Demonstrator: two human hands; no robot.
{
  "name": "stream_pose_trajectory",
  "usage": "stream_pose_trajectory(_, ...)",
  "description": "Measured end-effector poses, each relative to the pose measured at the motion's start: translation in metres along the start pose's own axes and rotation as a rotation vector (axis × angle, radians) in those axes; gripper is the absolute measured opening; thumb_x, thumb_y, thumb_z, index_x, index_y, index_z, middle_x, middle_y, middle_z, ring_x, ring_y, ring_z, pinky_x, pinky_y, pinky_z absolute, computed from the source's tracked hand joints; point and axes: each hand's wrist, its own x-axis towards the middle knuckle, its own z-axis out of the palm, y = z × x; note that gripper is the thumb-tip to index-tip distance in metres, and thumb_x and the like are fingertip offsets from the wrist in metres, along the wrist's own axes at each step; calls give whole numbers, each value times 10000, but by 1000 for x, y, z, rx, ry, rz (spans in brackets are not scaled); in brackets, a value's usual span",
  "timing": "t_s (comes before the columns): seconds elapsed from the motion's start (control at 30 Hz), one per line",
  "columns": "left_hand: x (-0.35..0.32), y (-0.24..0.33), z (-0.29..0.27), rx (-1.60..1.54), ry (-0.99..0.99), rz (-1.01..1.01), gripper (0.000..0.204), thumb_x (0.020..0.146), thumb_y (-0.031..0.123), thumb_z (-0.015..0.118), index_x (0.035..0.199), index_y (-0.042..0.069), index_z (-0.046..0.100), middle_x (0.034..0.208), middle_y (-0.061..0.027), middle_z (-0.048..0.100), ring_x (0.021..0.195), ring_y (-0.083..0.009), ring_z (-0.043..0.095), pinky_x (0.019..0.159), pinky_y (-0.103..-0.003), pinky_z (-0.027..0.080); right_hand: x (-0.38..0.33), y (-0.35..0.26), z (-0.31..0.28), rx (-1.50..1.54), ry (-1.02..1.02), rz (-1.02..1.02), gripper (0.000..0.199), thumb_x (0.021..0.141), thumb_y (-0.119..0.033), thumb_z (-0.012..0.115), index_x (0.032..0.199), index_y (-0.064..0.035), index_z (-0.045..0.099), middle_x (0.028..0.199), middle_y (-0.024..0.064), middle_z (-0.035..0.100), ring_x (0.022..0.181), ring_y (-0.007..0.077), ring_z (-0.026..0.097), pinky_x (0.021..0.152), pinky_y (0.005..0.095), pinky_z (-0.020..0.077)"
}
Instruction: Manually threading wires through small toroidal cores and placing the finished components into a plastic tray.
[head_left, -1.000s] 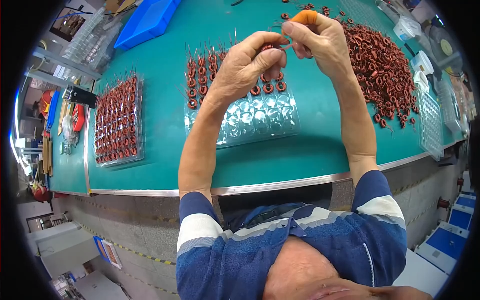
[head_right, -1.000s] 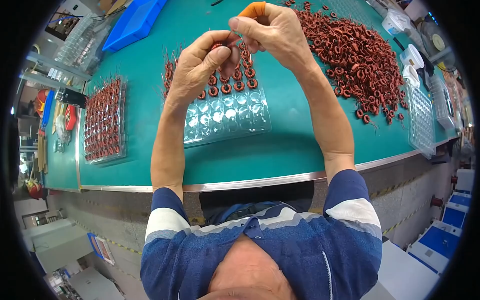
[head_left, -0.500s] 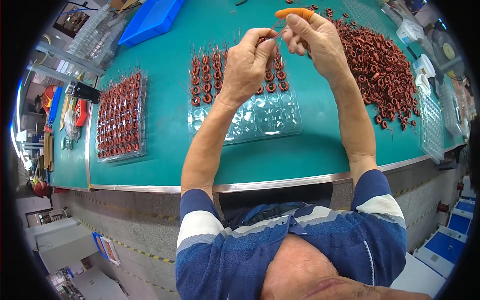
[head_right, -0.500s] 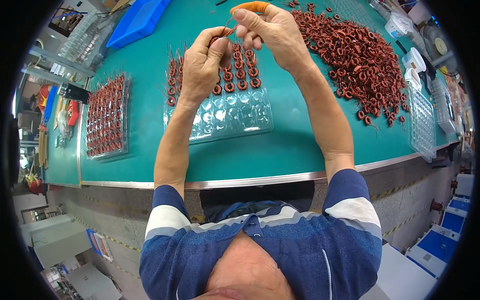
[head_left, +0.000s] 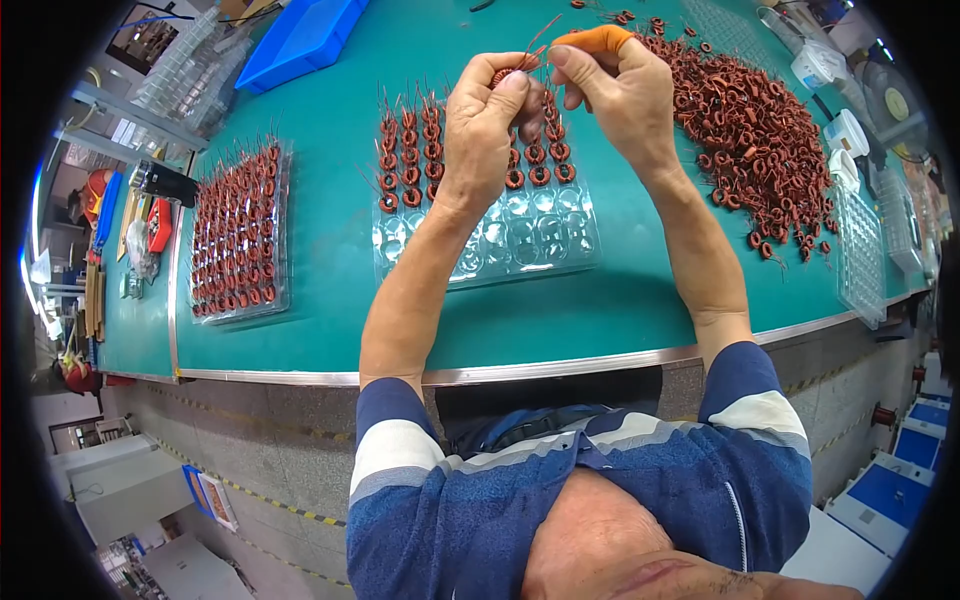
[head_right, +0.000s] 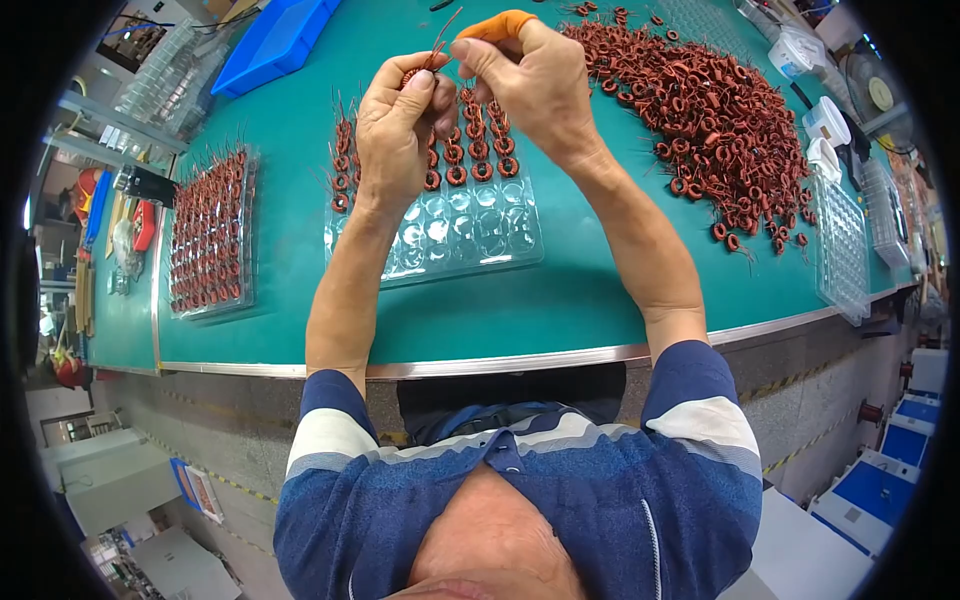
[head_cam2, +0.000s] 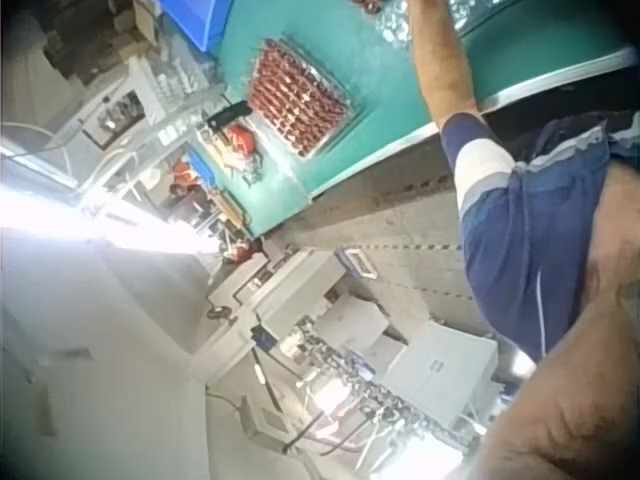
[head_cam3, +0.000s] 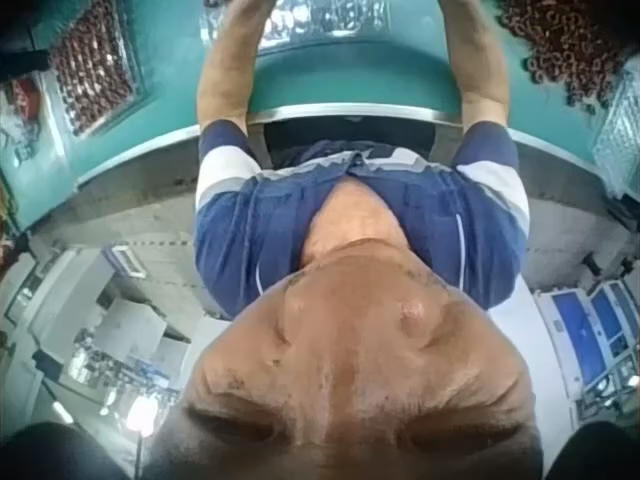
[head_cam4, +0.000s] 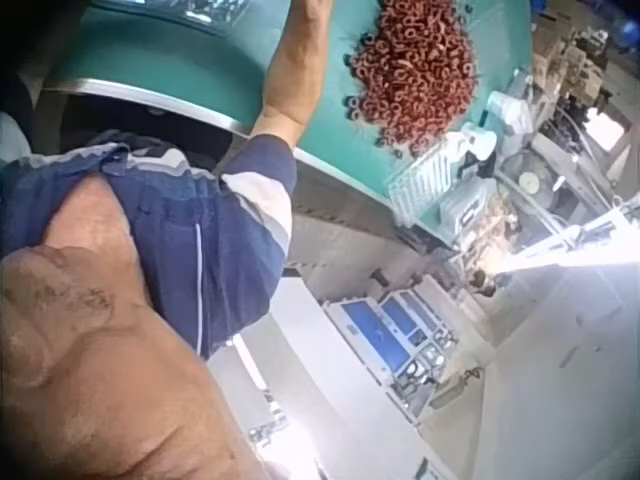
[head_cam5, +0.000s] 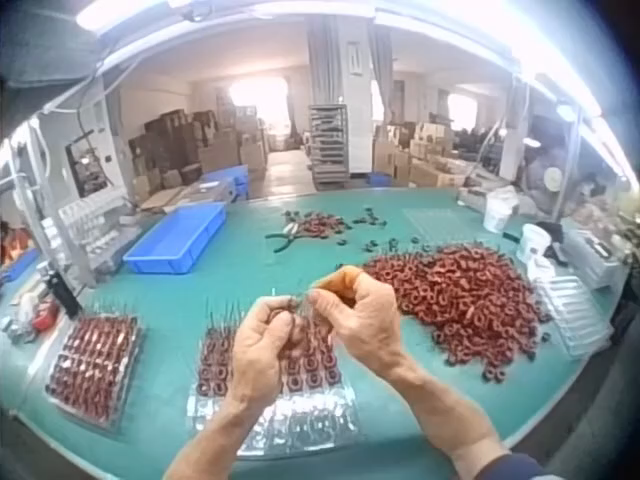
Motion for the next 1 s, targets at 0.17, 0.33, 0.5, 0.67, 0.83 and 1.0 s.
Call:
stream_pose_trajectory(0.17, 0, 2, -2, 46, -104, -118, 229, 980, 158, 473, 1118, -15, 535, 755, -28, 495, 632, -105, 446, 547, -238, 370, 5, 15, -5, 259, -128, 63, 236, 948, -224, 596, 976, -6, 681, 677, -5, 594, 557, 47, 522, 483, 182, 383)
stream_pose_trajectory(0.33, 8, 6, -13, -54, -234, -189, 271, 971, 168, 497, 1159, -25, 522, 766, -48, 505, 646, -113, 463, 555, -239, 386, 10, 17, -10, 329, -177, 122, 321, 967, -308, 560, 970, -9, 676, 672, -17, 574, 564, 41, 516, 488, 176, 369)
stream_pose_trajectory(0.5, 9, 3, -14, -18, -116, -16, 348, 947, 113, 552, 1240, -28, 427, 829, -104, 580, 692, -162, 564, 610, -268, 475, 16, 9, -3, 309, 4, 258, 283, 981, -260, 536, 934, -1, 640, 702, 4, 585, 512, 59, 524, 463, 185, 403)
stream_pose_trajectory(0.67, 10, -4, -15, 229, 35, 87, 324, 932, 87, 578, 1200, 7, 415, 793, -81, 630, 630, -128, 603, 550, -247, 501, 8, 11, -9, 24, -5, 134, 425, 942, -427, 568, 963, -10, 650, 661, -17, 589, 553, 37, 530, 482, 167, 373)
stream_pose_trajectory(0.83, 8, -4, -16, 642, 11, 171, 291, 925, 48, 582, 1184, 26, 452, 825, -85, 623, 722, -114, 613, 623, -233, 526, 8, 14, 6, 52, -165, 163, 342, 883, -364, 673, 849, -24, 670, 647, -3, 608, 551, 40, 559, 479, 166, 398)
stream_pose_trajectory(1.0, 9, 13, -21, 426, -182, 56, 259, 903, 80, 619, 1119, -23, 518, 874, -82, 655, 712, -118, 616, 638, -254, 513, 11, 16, -3, 169, -250, 224, 316, 885, -338, 673, 809, -32, 669, 633, -11, 595, 543, 41, 543, 475, 171, 392)
